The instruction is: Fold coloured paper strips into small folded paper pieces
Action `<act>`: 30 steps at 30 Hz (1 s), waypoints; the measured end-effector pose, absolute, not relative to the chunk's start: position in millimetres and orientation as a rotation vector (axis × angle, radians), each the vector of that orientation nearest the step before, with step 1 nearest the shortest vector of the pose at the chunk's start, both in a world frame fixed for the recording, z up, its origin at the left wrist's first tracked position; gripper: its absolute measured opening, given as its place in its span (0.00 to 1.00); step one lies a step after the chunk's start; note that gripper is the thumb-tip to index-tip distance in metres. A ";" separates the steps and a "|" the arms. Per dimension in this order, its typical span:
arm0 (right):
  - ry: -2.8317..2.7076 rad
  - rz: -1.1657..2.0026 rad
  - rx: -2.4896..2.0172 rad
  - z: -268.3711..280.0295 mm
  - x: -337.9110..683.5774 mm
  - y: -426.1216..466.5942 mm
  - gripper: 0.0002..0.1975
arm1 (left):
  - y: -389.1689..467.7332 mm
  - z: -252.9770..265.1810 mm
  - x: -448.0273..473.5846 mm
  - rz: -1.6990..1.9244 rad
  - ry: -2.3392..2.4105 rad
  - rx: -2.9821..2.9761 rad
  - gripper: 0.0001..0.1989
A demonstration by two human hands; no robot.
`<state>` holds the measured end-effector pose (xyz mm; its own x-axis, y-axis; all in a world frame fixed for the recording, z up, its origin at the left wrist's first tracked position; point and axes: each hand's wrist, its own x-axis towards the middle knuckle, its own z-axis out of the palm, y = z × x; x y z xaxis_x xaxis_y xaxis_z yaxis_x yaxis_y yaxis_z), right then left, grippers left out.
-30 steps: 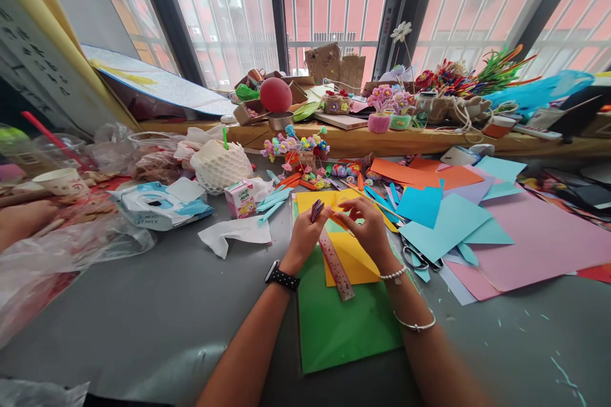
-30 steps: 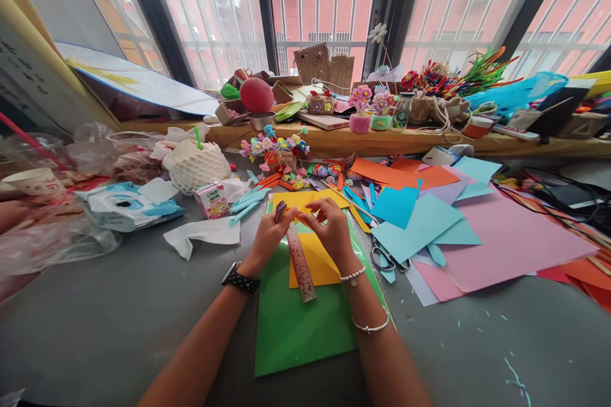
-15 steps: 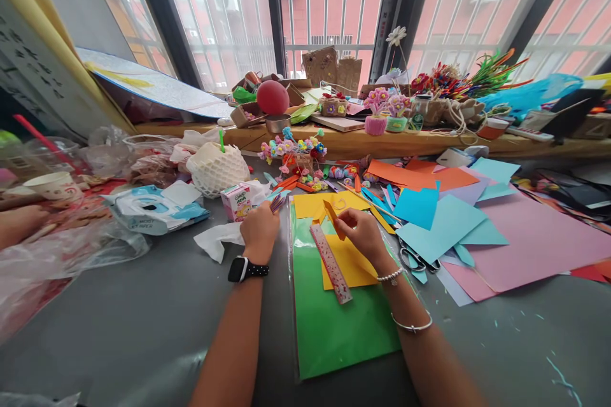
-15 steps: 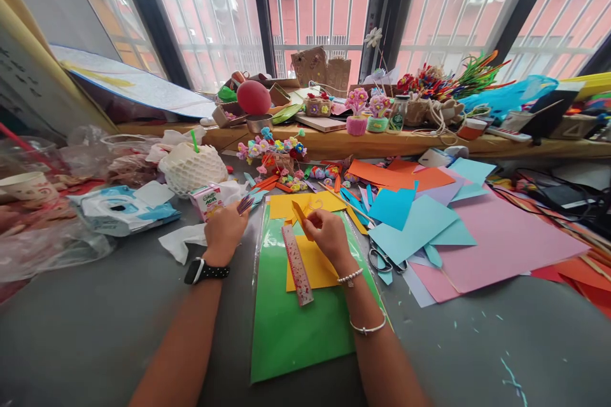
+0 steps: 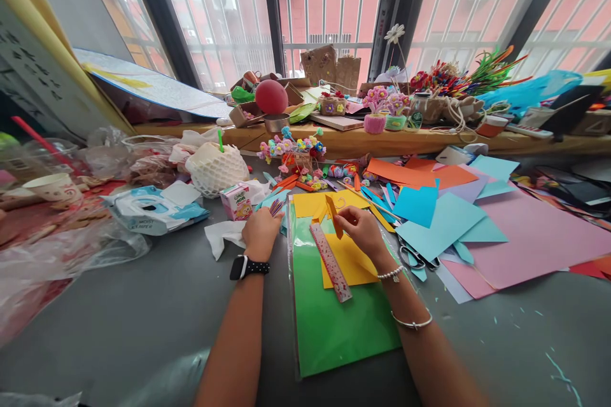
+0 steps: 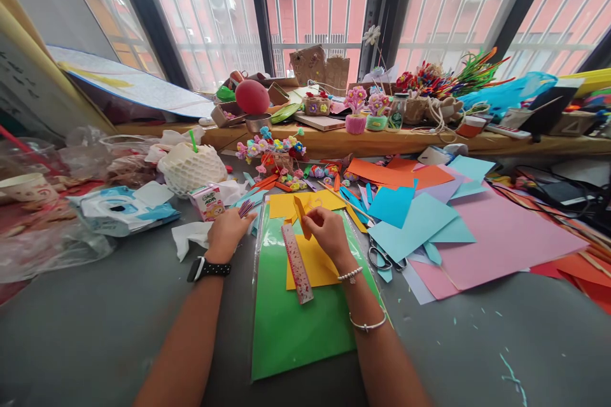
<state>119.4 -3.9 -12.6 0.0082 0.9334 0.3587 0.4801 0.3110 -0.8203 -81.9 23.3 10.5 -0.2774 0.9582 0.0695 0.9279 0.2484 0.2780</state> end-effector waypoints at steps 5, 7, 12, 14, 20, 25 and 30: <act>-1.629 0.569 -1.343 -13.7 118.7 -4.3 0.09 | 29.1 7.5 -77.8 0.306 2.321 1.861 0.21; -1.629 0.558 -1.362 -14.1 118.9 -3.9 0.09 | 31.2 7.4 -77.2 0.295 2.291 1.866 0.19; -1.603 0.574 -1.361 -15.2 118.8 -2.9 0.09 | 30.8 7.8 -76.9 0.577 2.185 1.883 0.14; -1.586 0.564 -1.354 -15.1 118.1 -3.2 0.08 | 28.6 8.1 -73.6 0.804 2.048 1.848 0.13; -1.532 0.452 -1.400 -12.9 110.4 -7.1 0.08 | 16.7 2.9 -41.7 1.146 1.405 1.554 0.15; -1.499 0.430 -1.387 -9.9 103.0 -11.7 0.09 | 8.2 -3.0 -19.6 1.135 1.208 1.577 0.13; -1.478 0.486 -1.321 -8.9 103.2 -13.9 0.08 | 6.9 -3.5 -18.1 1.195 1.203 1.742 0.11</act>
<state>103.2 -13.9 -8.9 0.1551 0.8934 0.4217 0.4686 0.3092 -0.8275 -18.1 6.9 -3.5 0.1451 0.9439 0.2966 0.3028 -0.3278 0.8949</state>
